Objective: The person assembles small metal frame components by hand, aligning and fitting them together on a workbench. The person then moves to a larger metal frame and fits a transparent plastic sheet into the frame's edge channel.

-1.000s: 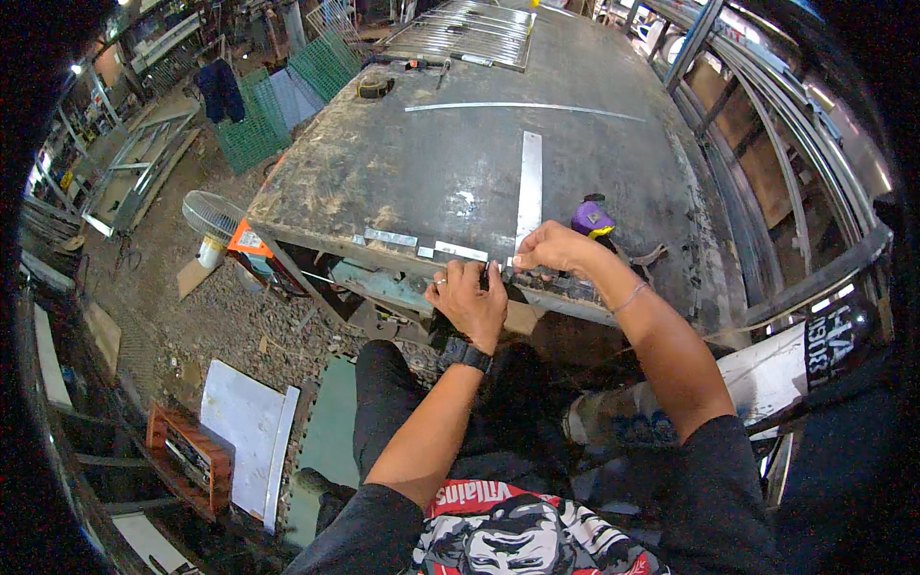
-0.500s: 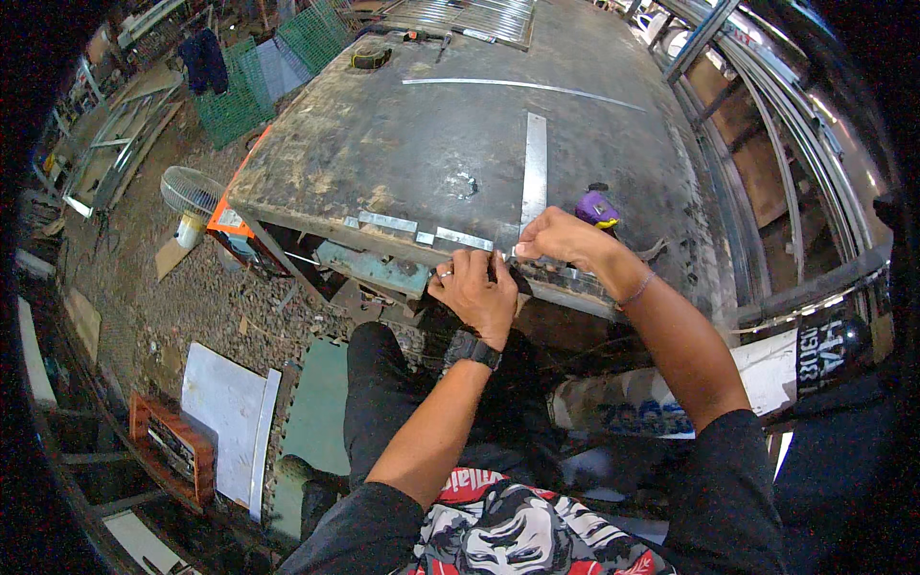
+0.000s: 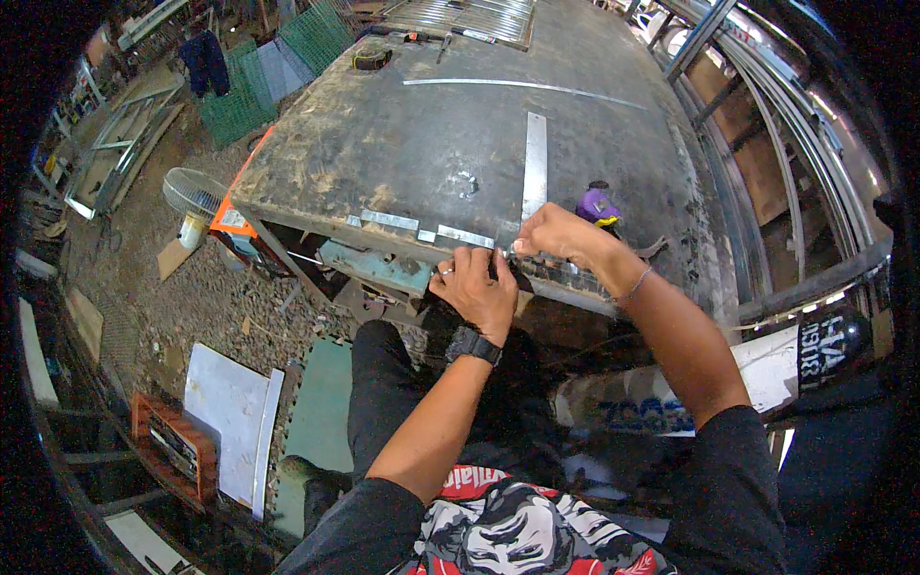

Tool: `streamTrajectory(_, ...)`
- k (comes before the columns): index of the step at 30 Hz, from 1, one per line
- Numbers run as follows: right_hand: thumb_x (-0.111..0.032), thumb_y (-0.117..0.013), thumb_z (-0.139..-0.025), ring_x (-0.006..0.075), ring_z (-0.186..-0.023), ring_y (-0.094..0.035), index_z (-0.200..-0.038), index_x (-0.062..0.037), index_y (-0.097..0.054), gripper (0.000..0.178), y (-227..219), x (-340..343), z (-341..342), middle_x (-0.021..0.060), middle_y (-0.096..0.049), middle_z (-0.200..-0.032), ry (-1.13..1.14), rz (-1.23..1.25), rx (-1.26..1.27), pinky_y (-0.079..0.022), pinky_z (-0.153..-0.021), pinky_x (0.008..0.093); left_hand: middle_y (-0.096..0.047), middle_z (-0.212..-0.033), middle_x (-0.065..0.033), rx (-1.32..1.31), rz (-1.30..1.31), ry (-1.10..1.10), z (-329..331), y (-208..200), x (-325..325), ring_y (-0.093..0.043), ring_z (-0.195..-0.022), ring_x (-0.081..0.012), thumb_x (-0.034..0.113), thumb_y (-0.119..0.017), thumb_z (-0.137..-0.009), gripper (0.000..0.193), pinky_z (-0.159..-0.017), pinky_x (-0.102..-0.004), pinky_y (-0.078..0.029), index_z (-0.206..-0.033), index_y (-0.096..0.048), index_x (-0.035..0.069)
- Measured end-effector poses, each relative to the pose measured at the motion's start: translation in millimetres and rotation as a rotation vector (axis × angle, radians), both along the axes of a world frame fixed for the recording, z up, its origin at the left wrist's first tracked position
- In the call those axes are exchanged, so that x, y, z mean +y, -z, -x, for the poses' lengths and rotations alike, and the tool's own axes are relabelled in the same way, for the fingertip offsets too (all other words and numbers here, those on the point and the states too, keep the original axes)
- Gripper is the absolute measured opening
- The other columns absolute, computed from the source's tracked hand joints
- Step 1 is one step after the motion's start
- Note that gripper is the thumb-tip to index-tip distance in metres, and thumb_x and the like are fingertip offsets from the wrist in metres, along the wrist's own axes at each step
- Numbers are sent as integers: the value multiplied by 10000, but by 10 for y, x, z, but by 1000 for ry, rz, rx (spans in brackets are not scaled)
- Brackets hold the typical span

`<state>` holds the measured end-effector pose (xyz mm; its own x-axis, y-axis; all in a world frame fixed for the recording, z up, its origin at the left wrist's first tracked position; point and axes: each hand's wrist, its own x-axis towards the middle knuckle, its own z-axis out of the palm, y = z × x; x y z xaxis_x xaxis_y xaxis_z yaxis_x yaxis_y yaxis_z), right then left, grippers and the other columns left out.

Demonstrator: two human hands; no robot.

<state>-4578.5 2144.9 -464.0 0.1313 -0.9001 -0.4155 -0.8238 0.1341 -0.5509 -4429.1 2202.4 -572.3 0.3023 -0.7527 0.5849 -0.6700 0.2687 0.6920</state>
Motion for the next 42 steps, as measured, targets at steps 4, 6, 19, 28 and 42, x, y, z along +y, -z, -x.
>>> streamTrajectory(4, -273, -804, -926, 180, -744, -647, -953, 41, -794, 315, 8, 77, 47, 93, -735, -770, 76, -50, -118, -543, -698, 400, -627, -959, -61, -35, -17, 4, -29, 7, -4, -590, -1011, -334, 249, -789, -871, 172, -926, -504, -386, -887, -669, 128)
streamTrajectory(6, -279, -783, -955, 164, -769, -647, -978, 36, -804, 317, 29, 145, 98, 81, -750, -807, 68, 24, -120, -544, -711, 385, -629, -959, -65, -50, -14, -1, -42, 8, -8, -593, -1009, -334, 258, -793, -867, 184, -919, -506, -387, -886, -668, 124)
streamTrajectory(19, -201, -751, -967, 198, -907, -730, -1089, 25, -795, 260, 162, 629, 324, 127, -809, -976, 192, 447, -267, -562, -821, 382, -646, -966, -89, -21, -23, 161, -276, -58, 39, -619, -1005, -347, 242, -807, -881, 204, -918, -521, -416, -1027, -734, 120)
streamTrajectory(28, -139, -695, -957, 362, -1211, -618, -1323, -53, -709, 376, 392, 1154, -98, 156, -680, -1284, 57, 1078, 276, -461, -1090, 501, -219, -1764, -195, -496, 84, 302, -1014, -127, -103, -112, -1635, -469, 373, -700, -977, 806, -1288, -683, -33, -1691, -349, 244)
streamTrajectory(42, -185, -698, -946, 367, -1613, -261, -1616, -57, -432, 732, 897, 1421, -532, 182, -345, -1711, 95, 1028, 398, -195, -1321, 549, -270, -1758, -124, -695, -27, 328, -1236, -116, -168, -154, -1640, -404, 537, -638, -1010, 750, -1280, -694, -57, -1680, -354, 356)
